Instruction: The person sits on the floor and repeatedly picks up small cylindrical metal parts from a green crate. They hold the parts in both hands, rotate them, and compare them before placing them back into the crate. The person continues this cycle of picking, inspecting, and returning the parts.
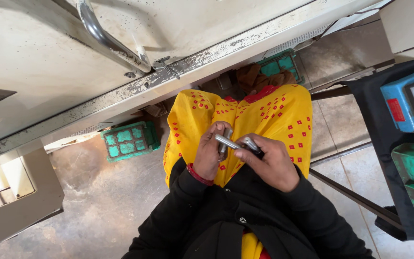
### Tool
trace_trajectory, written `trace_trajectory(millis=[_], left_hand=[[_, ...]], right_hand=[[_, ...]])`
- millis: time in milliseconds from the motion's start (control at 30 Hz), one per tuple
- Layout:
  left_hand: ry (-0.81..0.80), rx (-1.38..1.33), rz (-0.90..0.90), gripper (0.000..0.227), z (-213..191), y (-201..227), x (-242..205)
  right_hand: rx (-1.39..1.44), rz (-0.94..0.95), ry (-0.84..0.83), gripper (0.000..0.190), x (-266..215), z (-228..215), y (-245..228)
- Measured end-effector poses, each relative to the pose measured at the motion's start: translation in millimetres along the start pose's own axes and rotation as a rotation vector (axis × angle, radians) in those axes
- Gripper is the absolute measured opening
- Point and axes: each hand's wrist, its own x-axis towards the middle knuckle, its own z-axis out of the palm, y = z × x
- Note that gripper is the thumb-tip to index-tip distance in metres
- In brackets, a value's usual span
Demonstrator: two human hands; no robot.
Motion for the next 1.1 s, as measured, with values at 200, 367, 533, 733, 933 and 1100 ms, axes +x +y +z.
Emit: trace_trajectory(millis=[200, 367, 533, 733, 933, 1100], left_hand=[[-0.133, 0.09, 0.183, 0.031, 5, 3, -5], [-0.207, 0.184, 0.247, 0.031, 2, 6, -4], [-0.132, 0.268, 0.329, 0.03, 1, -5, 1], [-0.064, 0.319, 0.291, 0.027, -13, -1, 3], [-0.206, 0.457, 0.178, 0.032, -6, 12, -15], [-0.285, 0.433, 0.266, 0.022, 0, 16, -10]], right_hand=[[0.244, 0.29, -0.166, 0.02, 7, 3, 15], [0.197, 0.178, -0.136, 0.025, 4, 7, 24], [-0.052, 0.144, 0.023, 0.033, -3, 23, 22], [0.163, 0.287, 0.098, 0.027, -7, 21, 32], [0.596, 0.482, -0.104, 0.024, -8, 14, 53], [0.636, 0.488, -0.189, 0.022, -12, 16, 69]])
